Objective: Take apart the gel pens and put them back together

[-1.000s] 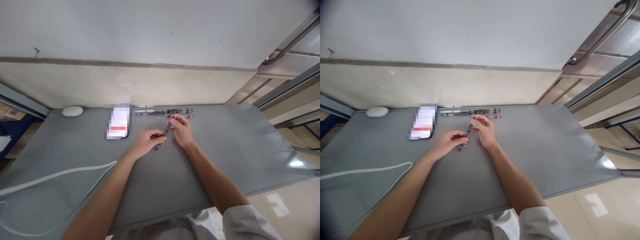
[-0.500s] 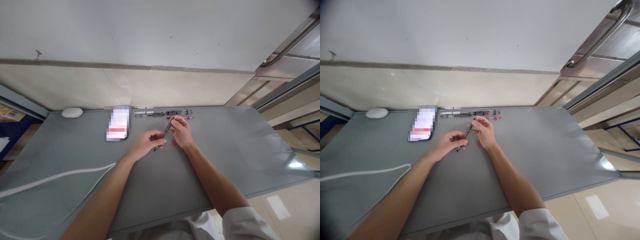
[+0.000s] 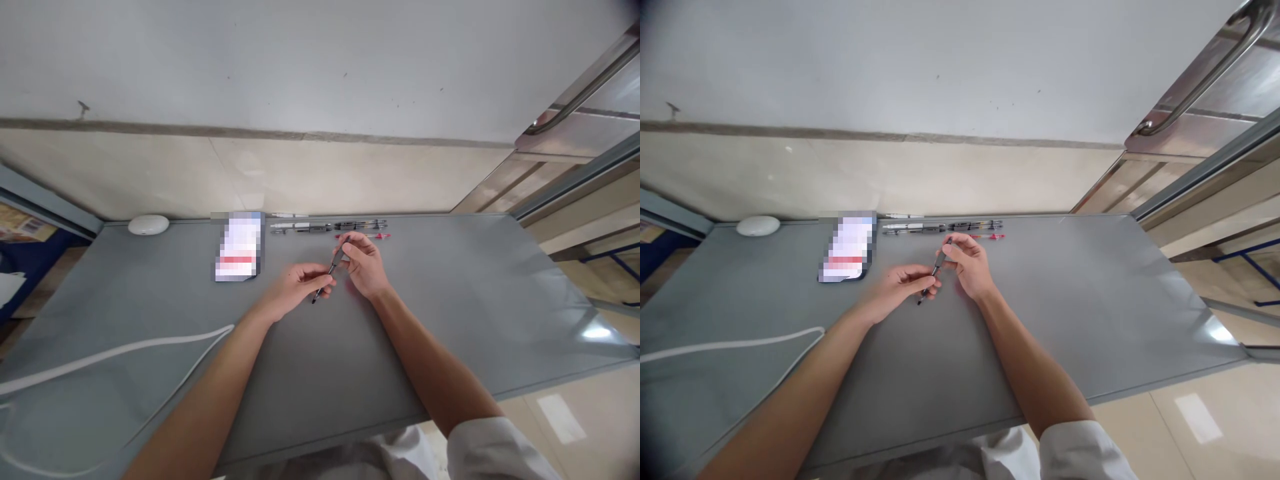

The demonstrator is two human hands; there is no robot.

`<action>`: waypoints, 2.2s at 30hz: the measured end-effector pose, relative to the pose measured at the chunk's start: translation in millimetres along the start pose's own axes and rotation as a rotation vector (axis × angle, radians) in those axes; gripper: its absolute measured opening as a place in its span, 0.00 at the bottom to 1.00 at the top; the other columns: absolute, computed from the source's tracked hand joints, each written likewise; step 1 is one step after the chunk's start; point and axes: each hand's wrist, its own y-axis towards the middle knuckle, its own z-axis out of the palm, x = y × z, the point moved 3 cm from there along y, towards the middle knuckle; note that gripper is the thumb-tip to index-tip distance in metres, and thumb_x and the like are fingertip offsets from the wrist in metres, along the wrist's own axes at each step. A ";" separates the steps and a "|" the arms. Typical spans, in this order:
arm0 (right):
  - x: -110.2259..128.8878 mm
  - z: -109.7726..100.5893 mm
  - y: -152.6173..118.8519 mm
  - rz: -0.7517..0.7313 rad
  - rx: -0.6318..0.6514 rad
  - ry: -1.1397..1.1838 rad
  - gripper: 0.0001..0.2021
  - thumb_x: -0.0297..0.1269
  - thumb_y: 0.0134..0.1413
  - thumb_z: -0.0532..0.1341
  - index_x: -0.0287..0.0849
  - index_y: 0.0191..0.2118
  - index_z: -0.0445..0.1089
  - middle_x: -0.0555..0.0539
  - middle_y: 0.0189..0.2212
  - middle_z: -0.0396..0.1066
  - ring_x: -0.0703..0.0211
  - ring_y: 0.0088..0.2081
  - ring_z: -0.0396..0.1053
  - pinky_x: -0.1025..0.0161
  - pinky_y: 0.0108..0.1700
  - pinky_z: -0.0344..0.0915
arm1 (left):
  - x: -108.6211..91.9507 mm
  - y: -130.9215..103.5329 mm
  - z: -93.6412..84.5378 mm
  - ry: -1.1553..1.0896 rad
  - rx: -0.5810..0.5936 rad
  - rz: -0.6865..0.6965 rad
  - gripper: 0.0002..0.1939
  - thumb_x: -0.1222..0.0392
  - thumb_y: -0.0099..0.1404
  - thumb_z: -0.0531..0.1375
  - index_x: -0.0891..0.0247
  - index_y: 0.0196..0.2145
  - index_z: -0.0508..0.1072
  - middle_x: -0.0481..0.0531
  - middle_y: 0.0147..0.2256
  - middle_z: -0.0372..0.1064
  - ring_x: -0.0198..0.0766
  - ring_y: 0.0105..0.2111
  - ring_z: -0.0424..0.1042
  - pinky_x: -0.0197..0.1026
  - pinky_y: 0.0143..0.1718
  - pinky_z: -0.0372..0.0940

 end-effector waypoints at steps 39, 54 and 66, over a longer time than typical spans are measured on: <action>1.2 -2.8 1.4 0.005 -0.009 0.047 0.11 0.36 0.42 0.70 0.48 0.35 0.72 0.55 0.33 0.72 0.65 0.32 0.72 0.68 0.27 0.70 | -3.4 -1.1 1.1 -0.063 -0.011 0.000 0.16 0.50 0.60 0.64 0.62 0.42 0.77 0.55 0.38 0.77 0.38 0.34 0.74 0.44 0.43 0.67; 0.9 -0.8 -1.0 -0.091 -0.049 -0.065 0.14 0.35 0.37 0.72 0.48 0.33 0.71 0.54 0.32 0.71 0.65 0.30 0.68 0.67 0.27 0.71 | -12.3 -3.3 2.3 0.256 -0.085 0.115 0.11 0.51 0.62 0.62 0.61 0.30 0.75 0.46 0.26 0.71 0.35 0.30 0.69 0.38 0.37 0.62; 1.9 0.1 -1.3 -0.046 -0.033 -0.051 0.11 0.36 0.42 0.70 0.48 0.35 0.73 0.53 0.33 0.74 0.63 0.32 0.72 0.66 0.27 0.71 | -6.0 -2.8 4.1 0.093 0.050 0.034 0.15 0.48 0.63 0.60 0.63 0.39 0.77 0.54 0.35 0.75 0.39 0.34 0.72 0.43 0.41 0.65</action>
